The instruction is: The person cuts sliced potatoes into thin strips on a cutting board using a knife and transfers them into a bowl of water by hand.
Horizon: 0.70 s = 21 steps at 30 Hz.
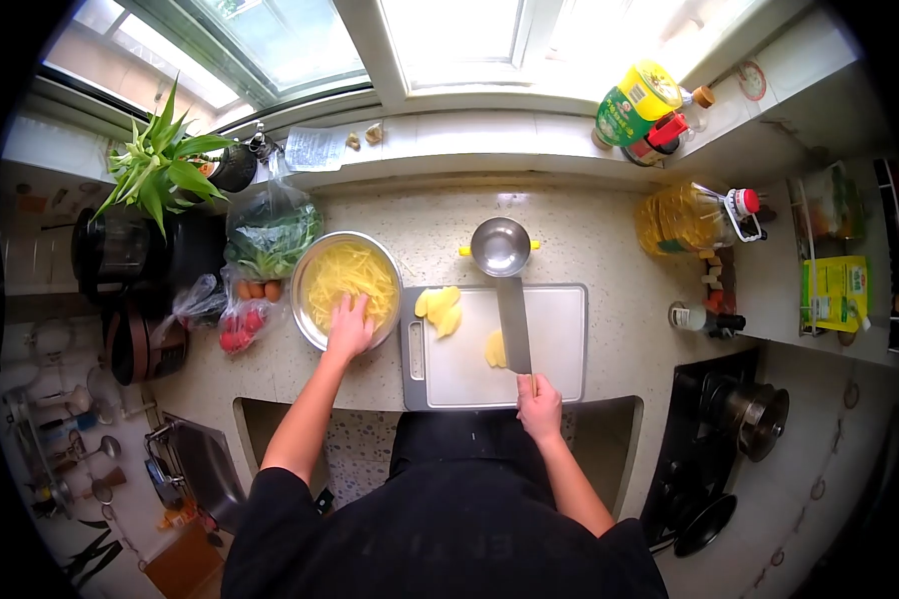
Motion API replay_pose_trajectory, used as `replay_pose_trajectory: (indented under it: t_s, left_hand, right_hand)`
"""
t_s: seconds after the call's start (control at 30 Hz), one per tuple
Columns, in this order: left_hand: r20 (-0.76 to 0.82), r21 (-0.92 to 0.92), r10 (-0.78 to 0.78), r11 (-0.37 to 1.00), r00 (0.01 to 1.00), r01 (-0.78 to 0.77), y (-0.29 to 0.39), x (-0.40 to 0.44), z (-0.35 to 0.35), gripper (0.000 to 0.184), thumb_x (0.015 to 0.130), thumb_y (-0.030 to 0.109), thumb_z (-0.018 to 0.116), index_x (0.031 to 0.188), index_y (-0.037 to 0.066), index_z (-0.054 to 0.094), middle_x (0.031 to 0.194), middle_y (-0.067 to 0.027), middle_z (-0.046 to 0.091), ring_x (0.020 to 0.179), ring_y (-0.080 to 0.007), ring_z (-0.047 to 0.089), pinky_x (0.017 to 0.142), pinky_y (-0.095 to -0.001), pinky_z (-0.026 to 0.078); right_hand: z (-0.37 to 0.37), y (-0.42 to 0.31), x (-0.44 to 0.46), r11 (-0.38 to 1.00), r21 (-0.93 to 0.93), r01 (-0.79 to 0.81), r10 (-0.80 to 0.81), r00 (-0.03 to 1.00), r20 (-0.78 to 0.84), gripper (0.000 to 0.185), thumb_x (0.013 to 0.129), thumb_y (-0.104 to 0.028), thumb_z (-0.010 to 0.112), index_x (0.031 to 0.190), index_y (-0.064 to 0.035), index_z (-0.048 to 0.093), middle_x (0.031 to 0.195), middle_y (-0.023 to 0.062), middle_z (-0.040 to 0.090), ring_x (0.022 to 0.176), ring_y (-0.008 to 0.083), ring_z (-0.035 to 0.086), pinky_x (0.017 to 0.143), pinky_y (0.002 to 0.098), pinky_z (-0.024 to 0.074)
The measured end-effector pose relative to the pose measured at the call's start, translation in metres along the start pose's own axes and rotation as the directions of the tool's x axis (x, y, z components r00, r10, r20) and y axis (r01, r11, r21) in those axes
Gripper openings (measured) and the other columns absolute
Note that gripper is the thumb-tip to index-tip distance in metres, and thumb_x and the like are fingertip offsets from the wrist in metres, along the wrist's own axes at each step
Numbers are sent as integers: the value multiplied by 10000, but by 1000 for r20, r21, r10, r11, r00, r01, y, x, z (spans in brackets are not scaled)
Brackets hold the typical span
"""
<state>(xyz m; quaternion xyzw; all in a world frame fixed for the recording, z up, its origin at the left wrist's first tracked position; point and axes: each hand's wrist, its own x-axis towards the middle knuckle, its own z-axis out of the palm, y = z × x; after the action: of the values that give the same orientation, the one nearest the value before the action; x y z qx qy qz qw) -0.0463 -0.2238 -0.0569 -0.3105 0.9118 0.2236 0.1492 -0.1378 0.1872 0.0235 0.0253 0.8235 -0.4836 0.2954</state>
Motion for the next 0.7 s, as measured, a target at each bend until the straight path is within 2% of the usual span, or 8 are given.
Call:
replay_pose_trajectory:
  t_s: [0.1,0.2,0.3,0.4,0.5,0.6,0.7]
  left_hand:
    - [-36,74,25,997,999,-22,-14,26,15,605,940,365,664,1493,147,549,1574,-290,450,1376,-510,497,1161,-538,423]
    - [-69,36,-61,997,996,64,23,15,-36,582,933,351,682,1472,153,581,1547,-243,503,1367,-432,538,1116,-521,473]
    - [4,-55,-200,978,980,200,52,2,-88,562,934,357,690,1455,163,606,1514,-182,561,1340,-377,577,1090,-495,503]
    - [-4,28,-146,989,989,146,48,-5,-90,547,931,369,697,1430,156,628,1478,-140,604,1312,-354,604,1076,-485,510]
    - [-116,150,122,983,986,-103,7,1,-40,510,929,361,704,1385,138,659,1482,-114,604,1287,-341,622,1056,-480,516]
    - [-222,-10,65,998,973,-68,-4,9,-27,465,926,333,714,1344,129,687,1424,-125,647,1270,-339,635,1059,-472,509]
    - [-290,-176,22,981,957,-76,44,12,-74,398,923,311,713,1280,134,725,1282,-128,715,1192,-346,661,1036,-461,512]
  right_hand:
    - [0,2,-1,1000,13,-3,3,1000,1,411,1070,-370,642,830,-39,609,561,37,605,455,131,604,455,304,473]
    - [-4,-2,-6,1000,1,-4,4,1000,-6,408,1070,-369,643,832,-39,610,560,36,601,458,131,605,457,304,474]
    - [-7,1,-7,1000,18,1,-1,1000,-28,435,1086,-365,625,793,-55,539,580,29,583,443,102,548,421,275,428]
    - [-9,6,-7,999,27,-21,22,999,-47,439,1085,-367,626,789,-55,538,578,28,583,442,103,548,422,277,431]
    - [-11,8,-7,999,49,-11,13,998,-56,442,1084,-364,627,784,-54,536,573,28,581,440,103,553,420,279,431]
    - [-15,7,-9,1000,17,-5,6,998,-69,443,1083,-362,630,779,-53,535,567,28,580,438,103,559,418,279,430]
    - [-18,13,-17,1000,25,3,0,994,-106,438,1082,-350,631,775,-53,534,564,28,579,437,102,564,415,278,428]
